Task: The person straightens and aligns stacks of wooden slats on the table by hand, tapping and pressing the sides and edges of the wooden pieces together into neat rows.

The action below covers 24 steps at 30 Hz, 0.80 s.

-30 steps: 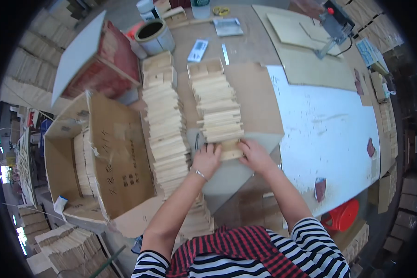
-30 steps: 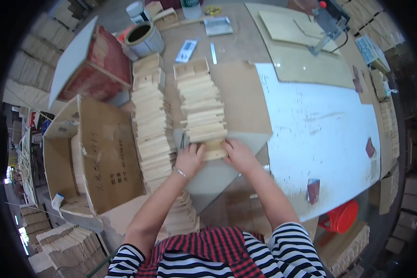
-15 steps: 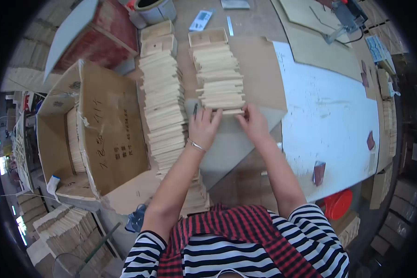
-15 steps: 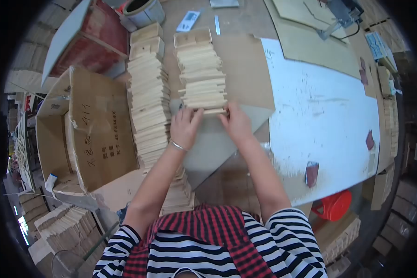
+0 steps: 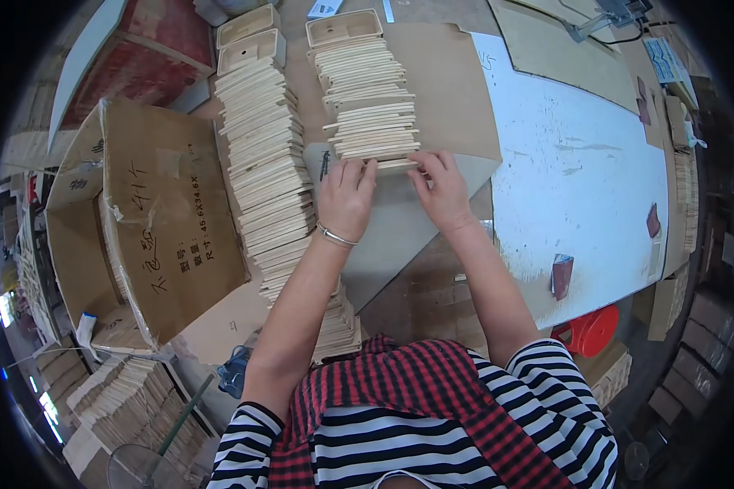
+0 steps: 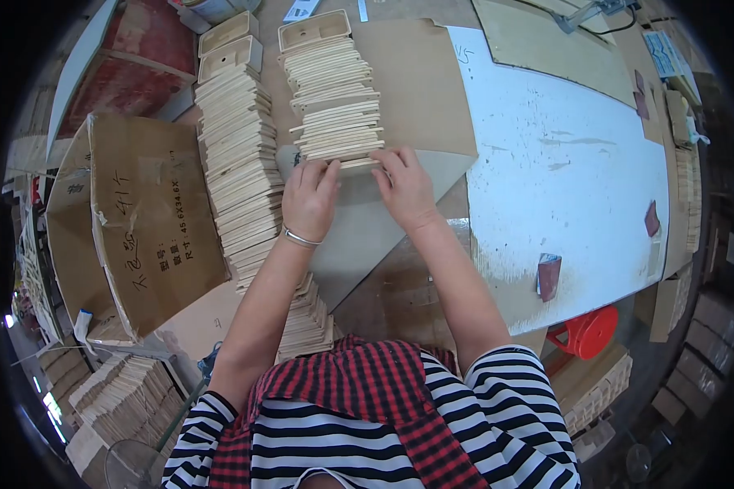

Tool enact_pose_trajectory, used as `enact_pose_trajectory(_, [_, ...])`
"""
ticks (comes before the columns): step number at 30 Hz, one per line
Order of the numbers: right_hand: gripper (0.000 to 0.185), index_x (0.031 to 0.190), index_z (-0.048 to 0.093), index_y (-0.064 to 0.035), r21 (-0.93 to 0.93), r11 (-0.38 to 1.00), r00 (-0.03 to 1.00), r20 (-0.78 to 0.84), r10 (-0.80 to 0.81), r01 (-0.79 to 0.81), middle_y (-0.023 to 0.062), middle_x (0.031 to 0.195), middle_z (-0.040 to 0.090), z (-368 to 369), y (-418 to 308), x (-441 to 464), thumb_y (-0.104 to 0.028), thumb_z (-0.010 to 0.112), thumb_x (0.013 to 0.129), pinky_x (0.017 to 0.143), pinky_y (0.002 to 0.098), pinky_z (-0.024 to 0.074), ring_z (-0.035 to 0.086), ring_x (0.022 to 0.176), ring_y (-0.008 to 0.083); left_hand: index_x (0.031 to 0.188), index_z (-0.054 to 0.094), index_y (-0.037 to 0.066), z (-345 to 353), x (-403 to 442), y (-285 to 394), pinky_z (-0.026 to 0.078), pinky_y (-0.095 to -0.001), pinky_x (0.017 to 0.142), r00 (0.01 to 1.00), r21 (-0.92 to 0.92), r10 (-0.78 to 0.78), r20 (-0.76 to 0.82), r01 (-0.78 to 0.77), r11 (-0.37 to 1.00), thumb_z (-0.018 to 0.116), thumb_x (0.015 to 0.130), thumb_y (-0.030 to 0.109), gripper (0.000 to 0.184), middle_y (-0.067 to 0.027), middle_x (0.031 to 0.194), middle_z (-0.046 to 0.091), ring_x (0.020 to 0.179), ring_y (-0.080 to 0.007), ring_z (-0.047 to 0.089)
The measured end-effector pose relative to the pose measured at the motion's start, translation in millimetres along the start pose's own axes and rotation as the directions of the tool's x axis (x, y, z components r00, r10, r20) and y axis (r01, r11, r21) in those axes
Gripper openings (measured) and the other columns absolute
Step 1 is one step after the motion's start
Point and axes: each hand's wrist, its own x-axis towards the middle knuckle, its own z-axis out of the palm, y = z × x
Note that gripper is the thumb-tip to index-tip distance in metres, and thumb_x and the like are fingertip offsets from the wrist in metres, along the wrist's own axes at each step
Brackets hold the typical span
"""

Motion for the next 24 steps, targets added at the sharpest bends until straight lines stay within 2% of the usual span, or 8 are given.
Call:
enact_pose_trajectory(5, [0.026,0.105,0.064,-0.0095,-0.063,0.997,0.999,0.024,-0.041,0.042,0.0089,0.094,0.055,-1,-1,-5,-0.005,0.071,0.08,0.066,0.0313,0.052,0.061,0.077,0.0224,0.105,0.066,0.01,-3,3,4,0.046,-0.0364,0.074,1.0,-0.016,-0.015,0.022,0.016,1.0,0.066,0.074,0.017,0.032,-0.0053,0.096,0.058,0.092,-0.0237,0.056])
enact_pose_trajectory(9, [0.026,0.106,0.065,-0.0103,-0.101,0.989,0.994,-0.007,-0.11,0.109,0.0091,0.093,0.056,-6,-7,-1,-0.008,0.071,0.08,0.068,0.0332,0.051,0.061,0.08,0.0247,0.107,0.063,0.011,-2,5,4,0.046,-0.0377,0.072,0.996,-0.011,-0.032,0.088,0.033,0.999,0.073,0.07,0.012,0.038,-0.0045,0.092,0.057,0.086,-0.0249,0.056])
enact_pose_trajectory(13, [0.028,0.108,0.065,-0.0111,-0.125,0.987,0.993,-0.043,-0.107,0.101,0.0087,0.093,0.058,-11,-7,2,-0.012,0.071,0.081,0.07,0.0345,0.0506,0.06,0.083,0.0258,0.099,0.065,0.013,2,6,3,0.042,-0.0352,0.064,0.996,0.067,-0.008,0.09,0.002,0.998,0.064,0.077,0.02,0.023,-0.0015,0.083,0.053,0.081,-0.0203,0.054])
enact_pose_trajectory(17, [0.029,0.109,0.065,-0.0105,-0.192,0.977,0.995,-0.037,-0.096,0.087,0.0084,0.095,0.059,-11,-5,2,-0.014,0.072,0.081,0.071,0.0348,0.0506,0.06,0.085,0.0258,0.105,0.065,0.013,2,5,6,0.041,-0.0345,0.064,0.999,0.076,-0.005,0.044,0.001,0.997,0.061,0.079,0.02,0.028,-0.0014,0.083,0.053,0.08,-0.0199,0.054])
enact_pose_trajectory(20, [0.029,0.108,0.065,-0.0099,-0.225,0.968,0.992,-0.03,-0.123,0.113,0.0085,0.095,0.059,-11,-2,0,-0.015,0.072,0.08,0.072,0.0348,0.0505,0.06,0.087,0.0258,0.116,0.062,0.013,1,5,6,0.043,-0.0365,0.07,0.995,0.072,-0.049,0.086,0.043,0.997,0.073,0.071,0.015,0.046,-0.0024,0.088,0.056,0.083,-0.0225,0.055])
enact_pose_trajectory(24, [0.029,0.108,0.065,-0.0095,-0.219,0.967,0.989,-0.049,-0.143,0.129,0.0085,0.096,0.059,-9,-2,3,-0.015,0.072,0.081,0.073,0.0349,0.0506,0.06,0.088,0.0259,0.117,0.063,0.013,2,6,6,0.042,-0.0361,0.071,0.995,0.115,-0.048,0.091,0.038,0.993,0.073,0.071,0.016,0.048,-0.0018,0.089,0.055,0.084,-0.0214,0.055])
